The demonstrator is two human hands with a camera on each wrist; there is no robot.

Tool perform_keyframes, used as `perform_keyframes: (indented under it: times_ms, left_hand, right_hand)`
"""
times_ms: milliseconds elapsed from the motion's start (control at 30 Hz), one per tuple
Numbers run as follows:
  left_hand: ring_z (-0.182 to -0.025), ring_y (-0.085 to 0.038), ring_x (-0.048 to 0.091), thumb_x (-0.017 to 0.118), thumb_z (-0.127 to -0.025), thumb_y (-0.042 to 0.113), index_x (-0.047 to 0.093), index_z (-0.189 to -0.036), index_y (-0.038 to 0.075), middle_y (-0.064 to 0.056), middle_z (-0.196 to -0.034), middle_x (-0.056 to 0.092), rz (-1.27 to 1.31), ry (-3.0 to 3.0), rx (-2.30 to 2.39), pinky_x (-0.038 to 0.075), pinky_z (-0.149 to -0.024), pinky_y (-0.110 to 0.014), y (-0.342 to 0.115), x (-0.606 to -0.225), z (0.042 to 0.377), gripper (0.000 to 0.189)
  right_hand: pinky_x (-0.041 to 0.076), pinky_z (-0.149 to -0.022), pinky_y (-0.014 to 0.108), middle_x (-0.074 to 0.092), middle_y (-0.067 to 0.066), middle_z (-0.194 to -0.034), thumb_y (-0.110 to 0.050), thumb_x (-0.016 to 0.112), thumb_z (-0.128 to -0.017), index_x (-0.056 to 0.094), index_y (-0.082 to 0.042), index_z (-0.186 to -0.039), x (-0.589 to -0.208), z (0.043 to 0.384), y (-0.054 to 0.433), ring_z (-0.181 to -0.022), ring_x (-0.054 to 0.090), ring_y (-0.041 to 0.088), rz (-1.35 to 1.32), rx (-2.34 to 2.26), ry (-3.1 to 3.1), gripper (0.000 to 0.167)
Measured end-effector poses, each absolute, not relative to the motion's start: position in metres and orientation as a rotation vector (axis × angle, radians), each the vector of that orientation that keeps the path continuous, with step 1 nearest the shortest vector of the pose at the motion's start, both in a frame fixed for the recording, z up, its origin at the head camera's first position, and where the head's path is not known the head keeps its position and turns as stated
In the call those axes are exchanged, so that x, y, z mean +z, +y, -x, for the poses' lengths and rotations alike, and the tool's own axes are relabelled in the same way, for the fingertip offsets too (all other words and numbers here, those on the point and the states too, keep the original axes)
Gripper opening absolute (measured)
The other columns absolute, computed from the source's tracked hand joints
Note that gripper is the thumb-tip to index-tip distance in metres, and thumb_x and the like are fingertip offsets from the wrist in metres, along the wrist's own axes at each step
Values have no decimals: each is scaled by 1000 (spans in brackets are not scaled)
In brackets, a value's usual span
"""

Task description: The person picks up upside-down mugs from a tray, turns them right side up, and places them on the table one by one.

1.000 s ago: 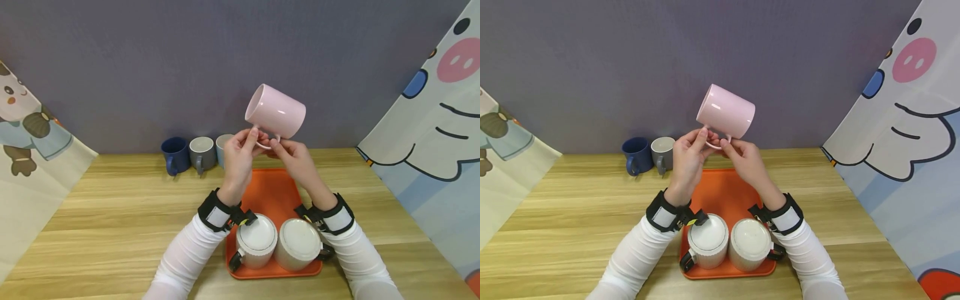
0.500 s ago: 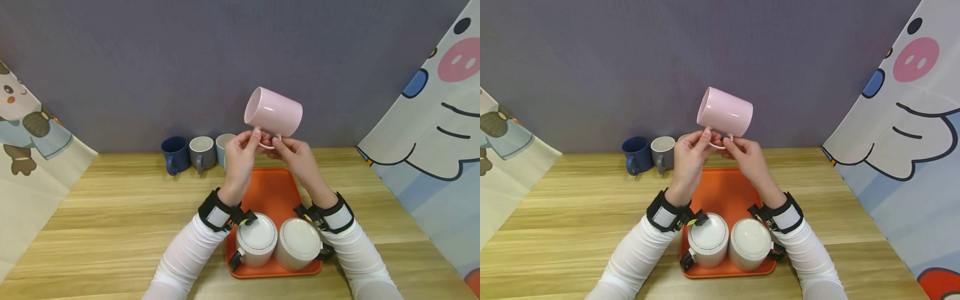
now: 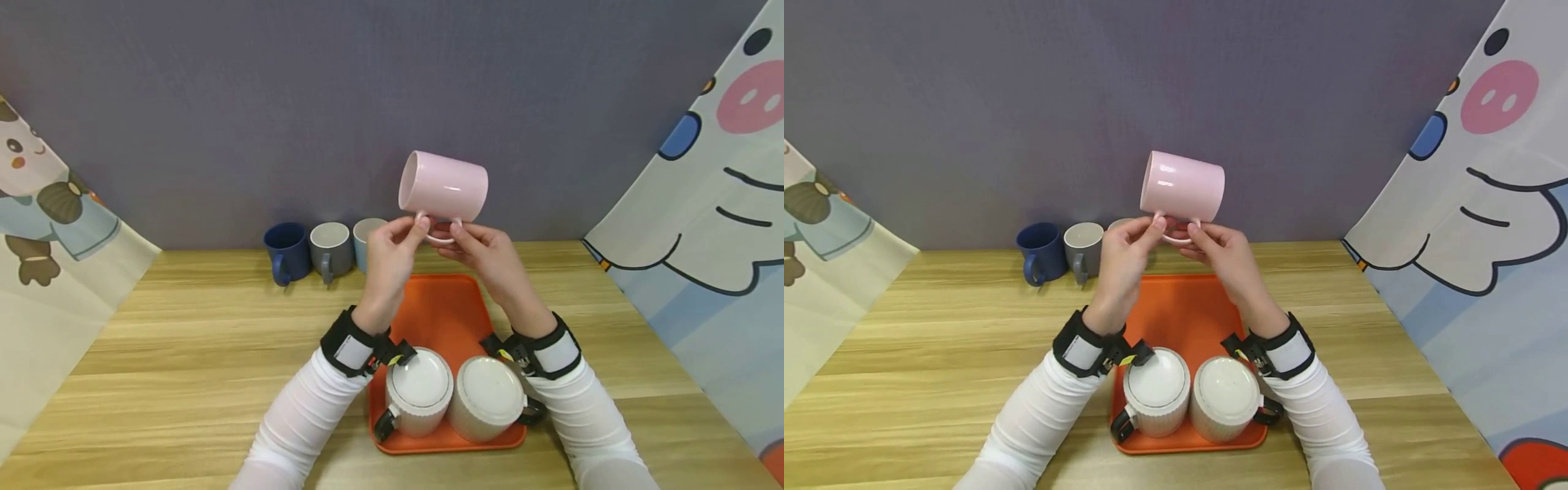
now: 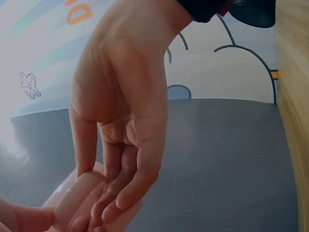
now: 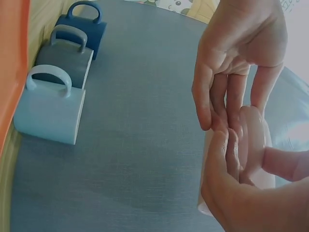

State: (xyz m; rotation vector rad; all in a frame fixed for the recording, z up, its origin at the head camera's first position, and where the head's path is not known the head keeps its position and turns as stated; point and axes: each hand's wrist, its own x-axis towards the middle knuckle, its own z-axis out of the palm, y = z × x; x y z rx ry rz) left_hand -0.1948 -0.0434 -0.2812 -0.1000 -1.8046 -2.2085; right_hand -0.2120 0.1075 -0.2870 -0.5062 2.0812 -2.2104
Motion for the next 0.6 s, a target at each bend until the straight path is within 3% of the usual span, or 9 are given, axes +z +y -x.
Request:
perform_keyframes:
  times_ms: [167,267,600]
  left_hand:
    - [-76,-7,56,66,-89,13,71,-100,-4,-5,-88,68,91,-1854,-2215,44,-70,-22,-44,-282,196,21]
    - [-78,-8,56,67,-89,13,71,-101,-4,-5,-90,68,80,-1877,-2233,45,-71,-21,-45,-283,196,21]
    - [-83,-9,58,66,-89,12,70,-104,-4,-9,-95,69,88,-1891,-2310,47,-77,-21,-45,-284,200,23]
  right_hand:
    - [54,-84,26,71,-2,-90,-15,49,-99,66,0,-109,-287,214,109,-86,69,11,445,-2338,1798,24]
    - [53,-85,25,69,1,-89,-11,46,-99,70,-9,-94,-286,216,110,-87,68,13,410,-2391,1630,24]
    - [52,-89,27,64,6,-89,-8,45,-99,65,-3,-91,-285,219,114,-91,65,17,356,-2443,1326,23]
